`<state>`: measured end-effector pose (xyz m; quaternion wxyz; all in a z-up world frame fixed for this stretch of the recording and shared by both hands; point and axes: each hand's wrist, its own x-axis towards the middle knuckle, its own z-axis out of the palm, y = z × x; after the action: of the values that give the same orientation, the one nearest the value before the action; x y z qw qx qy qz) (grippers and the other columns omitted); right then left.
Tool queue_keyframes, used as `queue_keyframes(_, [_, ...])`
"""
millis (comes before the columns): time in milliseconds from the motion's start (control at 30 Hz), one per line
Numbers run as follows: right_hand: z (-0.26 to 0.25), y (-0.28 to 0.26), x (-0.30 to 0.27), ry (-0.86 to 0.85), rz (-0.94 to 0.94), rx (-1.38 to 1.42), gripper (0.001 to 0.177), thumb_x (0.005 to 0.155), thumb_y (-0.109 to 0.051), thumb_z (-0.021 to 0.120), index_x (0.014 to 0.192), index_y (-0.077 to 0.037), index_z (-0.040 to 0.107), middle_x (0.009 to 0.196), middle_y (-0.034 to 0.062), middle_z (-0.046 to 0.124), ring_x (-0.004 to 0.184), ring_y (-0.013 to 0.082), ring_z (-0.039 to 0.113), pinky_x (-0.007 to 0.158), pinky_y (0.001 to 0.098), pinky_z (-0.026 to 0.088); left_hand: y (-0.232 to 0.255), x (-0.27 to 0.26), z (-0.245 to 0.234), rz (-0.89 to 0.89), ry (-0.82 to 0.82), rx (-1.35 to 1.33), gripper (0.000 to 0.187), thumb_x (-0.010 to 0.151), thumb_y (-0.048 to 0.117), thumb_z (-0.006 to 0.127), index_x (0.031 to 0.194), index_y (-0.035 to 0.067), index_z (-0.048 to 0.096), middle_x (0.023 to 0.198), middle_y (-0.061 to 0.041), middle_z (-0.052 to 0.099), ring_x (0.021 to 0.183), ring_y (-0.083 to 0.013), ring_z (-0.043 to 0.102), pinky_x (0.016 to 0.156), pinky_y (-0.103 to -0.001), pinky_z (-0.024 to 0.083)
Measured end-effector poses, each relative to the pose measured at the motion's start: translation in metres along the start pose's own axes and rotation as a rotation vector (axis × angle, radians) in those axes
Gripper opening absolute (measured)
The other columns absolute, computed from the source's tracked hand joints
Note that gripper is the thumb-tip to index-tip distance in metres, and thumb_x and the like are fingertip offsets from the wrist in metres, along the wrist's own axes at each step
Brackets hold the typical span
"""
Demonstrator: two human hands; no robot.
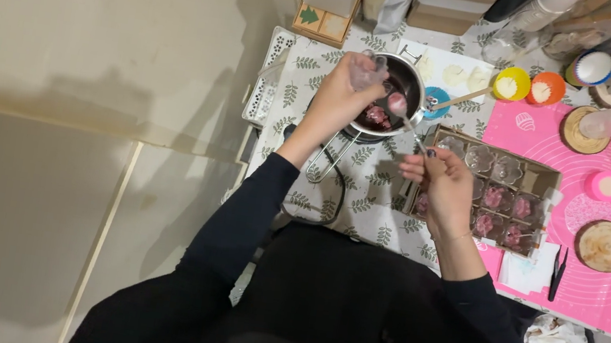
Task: Melt and mix wax with dried flowers to prepare decorative candles.
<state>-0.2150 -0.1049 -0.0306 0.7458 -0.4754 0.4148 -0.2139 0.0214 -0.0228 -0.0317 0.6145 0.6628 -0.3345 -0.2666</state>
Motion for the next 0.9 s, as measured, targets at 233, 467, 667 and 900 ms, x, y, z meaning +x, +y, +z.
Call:
queue_keyframes(233, [0.014, -0.001, 0.001, -0.051, 0.034, 0.039, 0.022, 0.106, -0.008, 0.043, 0.121, 0.007, 0.051, 0.112, 0.0198, 0.071, 0.094, 0.025, 0.073, 0.086, 0.0344, 0.062, 0.054, -0.048, -0.029, -0.119, -0.019, -0.021, 0.048, 0.082, 0.018, 0.075, 0.123, 0.004, 0.054, 0.13, -0.007, 0.068, 0.12, -0.0222, 0.068, 0.106, -0.036, 0.05])
queue_keyframes(467, [0.016, -0.011, 0.004, -0.106, 0.228, 0.167, 0.022, 0.105, -0.013, 0.048, 0.122, 0.0, 0.055, 0.12, 0.0146, 0.072, 0.096, 0.0213, 0.071, 0.091, 0.0369, 0.057, 0.062, -0.09, -0.024, 0.004, -0.041, 0.324, 0.059, 0.076, 0.008, 0.079, 0.129, 0.011, 0.054, 0.139, -0.01, 0.048, 0.135, -0.0336, 0.039, 0.113, -0.045, 0.035])
queue_keyframes(667, [-0.001, -0.023, -0.004, -0.1, 0.164, 0.132, 0.019, 0.104, -0.012, 0.053, 0.118, -0.002, 0.061, 0.106, 0.0118, 0.072, 0.091, 0.0191, 0.07, 0.086, 0.0336, 0.056, 0.07, -0.086, -0.007, 0.055, -0.08, 0.199, 0.053, 0.08, 0.003, 0.077, 0.127, 0.011, 0.055, 0.131, -0.009, 0.05, 0.131, -0.0274, 0.045, 0.111, -0.038, 0.039])
queue_keyframes(900, [-0.066, -0.023, -0.039, 0.152, 0.084, 0.04, 0.018, 0.102, -0.009, 0.059, 0.116, -0.002, 0.067, 0.091, 0.0044, 0.068, 0.076, 0.0134, 0.063, 0.067, 0.0275, 0.05, 0.054, -0.081, 0.041, -0.172, -0.332, -0.331, 0.047, 0.095, 0.018, 0.074, 0.134, 0.007, 0.048, 0.111, 0.0, 0.06, 0.102, -0.0097, 0.059, 0.092, -0.027, 0.051])
